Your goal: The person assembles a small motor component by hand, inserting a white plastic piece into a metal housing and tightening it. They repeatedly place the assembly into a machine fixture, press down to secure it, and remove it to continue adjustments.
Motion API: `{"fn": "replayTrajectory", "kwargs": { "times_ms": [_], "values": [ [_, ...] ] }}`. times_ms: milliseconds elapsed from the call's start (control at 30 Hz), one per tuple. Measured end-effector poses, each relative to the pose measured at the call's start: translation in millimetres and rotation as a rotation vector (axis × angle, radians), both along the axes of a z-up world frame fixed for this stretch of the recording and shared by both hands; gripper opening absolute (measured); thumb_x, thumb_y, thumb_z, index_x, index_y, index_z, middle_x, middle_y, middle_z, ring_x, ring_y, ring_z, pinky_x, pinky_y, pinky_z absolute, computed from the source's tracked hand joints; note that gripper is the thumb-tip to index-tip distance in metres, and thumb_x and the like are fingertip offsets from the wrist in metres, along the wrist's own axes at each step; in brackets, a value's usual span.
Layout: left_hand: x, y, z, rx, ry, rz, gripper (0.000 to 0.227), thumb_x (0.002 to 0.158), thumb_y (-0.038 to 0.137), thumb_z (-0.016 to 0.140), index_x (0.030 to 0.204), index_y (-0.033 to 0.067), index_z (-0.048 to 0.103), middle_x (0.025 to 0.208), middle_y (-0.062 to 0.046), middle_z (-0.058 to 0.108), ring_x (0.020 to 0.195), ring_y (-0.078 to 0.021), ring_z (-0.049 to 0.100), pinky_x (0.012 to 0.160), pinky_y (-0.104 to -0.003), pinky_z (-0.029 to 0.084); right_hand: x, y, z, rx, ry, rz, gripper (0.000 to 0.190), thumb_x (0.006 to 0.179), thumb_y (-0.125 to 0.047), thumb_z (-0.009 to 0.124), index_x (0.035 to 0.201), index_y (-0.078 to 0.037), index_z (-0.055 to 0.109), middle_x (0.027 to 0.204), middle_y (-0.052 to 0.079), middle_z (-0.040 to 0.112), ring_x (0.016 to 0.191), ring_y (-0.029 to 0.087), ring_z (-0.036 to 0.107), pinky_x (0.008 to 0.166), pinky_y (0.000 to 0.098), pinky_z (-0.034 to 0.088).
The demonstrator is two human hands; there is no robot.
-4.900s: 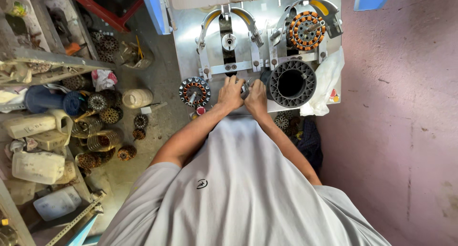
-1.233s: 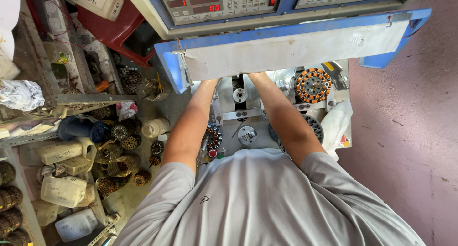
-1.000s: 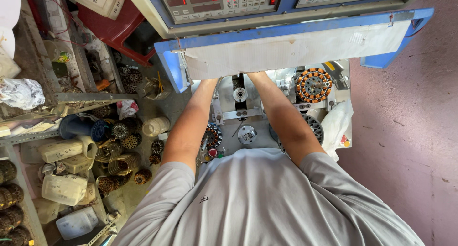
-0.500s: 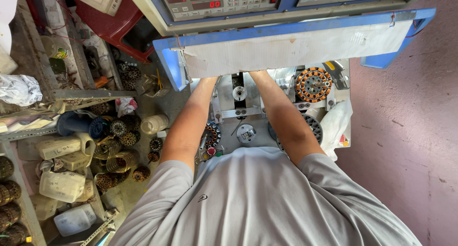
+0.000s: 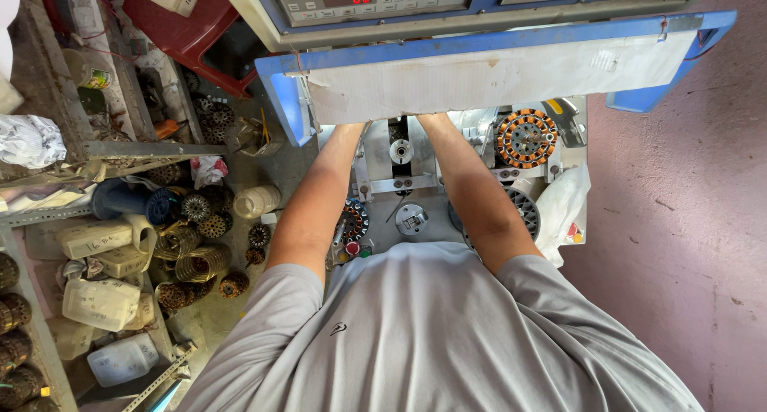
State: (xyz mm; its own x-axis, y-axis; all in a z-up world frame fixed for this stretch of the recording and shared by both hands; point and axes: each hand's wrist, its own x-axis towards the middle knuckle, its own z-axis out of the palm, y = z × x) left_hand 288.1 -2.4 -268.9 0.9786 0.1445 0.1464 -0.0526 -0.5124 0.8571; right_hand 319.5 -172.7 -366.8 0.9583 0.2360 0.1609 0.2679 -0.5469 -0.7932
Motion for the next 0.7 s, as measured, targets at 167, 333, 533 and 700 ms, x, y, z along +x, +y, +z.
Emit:
{"fn": "replayTrajectory", "kwargs": {
  "times_ms": [167,333,533,700],
  "values": [
    [0.5,-1.4,0.8,-0.003,-0.002,-0.001,0.014,0.091,0.009,0.077,0.102,0.0032,0.071,0.098,-0.009,0.071,0.088,-0.0264,0.071,0.079,-0.037,0.058,-0.6,-2.6,2.5,-0.012,-0.003,0.000,0.050,0.100,-0.039,0.065,0.140,-0.010,0.059,0.140,0.012,0.063,0.129,0.028,0.057,0.110,0.0391,0.045],
    [2.1,1.3,1.7,0.000,-0.002,0.004,0.013,0.092,0.009,0.078,0.102,0.0031,0.071,0.098,-0.009,0.072,0.088,-0.0262,0.071,0.079,-0.037,0.058,0.0,1.7,3.7,-0.010,-0.004,0.002,0.050,0.100,-0.039,0.065,0.139,-0.010,0.060,0.138,0.012,0.063,0.128,0.028,0.058,0.109,0.0394,0.046],
    [0.5,-0.7,-1.4,0.001,0.007,0.004,0.013,0.092,0.009,0.078,0.101,0.0030,0.071,0.097,-0.009,0.072,0.088,-0.0260,0.072,0.078,-0.036,0.058,-3.3,-0.7,4.4,-0.022,0.003,-0.003,0.049,0.099,-0.039,0.066,0.138,-0.010,0.060,0.136,0.013,0.064,0.126,0.028,0.059,0.108,0.0399,0.047],
    [0.6,-0.6,-2.8,0.004,0.010,0.006,0.012,0.092,0.009,0.078,0.101,0.0029,0.072,0.097,-0.009,0.072,0.087,-0.0258,0.072,0.078,-0.036,0.059,-4.5,-1.4,6.9,-0.030,0.007,-0.004,0.049,0.099,-0.039,0.067,0.137,-0.010,0.061,0.135,0.013,0.065,0.125,0.029,0.059,0.107,0.0402,0.047]
  ]
}}
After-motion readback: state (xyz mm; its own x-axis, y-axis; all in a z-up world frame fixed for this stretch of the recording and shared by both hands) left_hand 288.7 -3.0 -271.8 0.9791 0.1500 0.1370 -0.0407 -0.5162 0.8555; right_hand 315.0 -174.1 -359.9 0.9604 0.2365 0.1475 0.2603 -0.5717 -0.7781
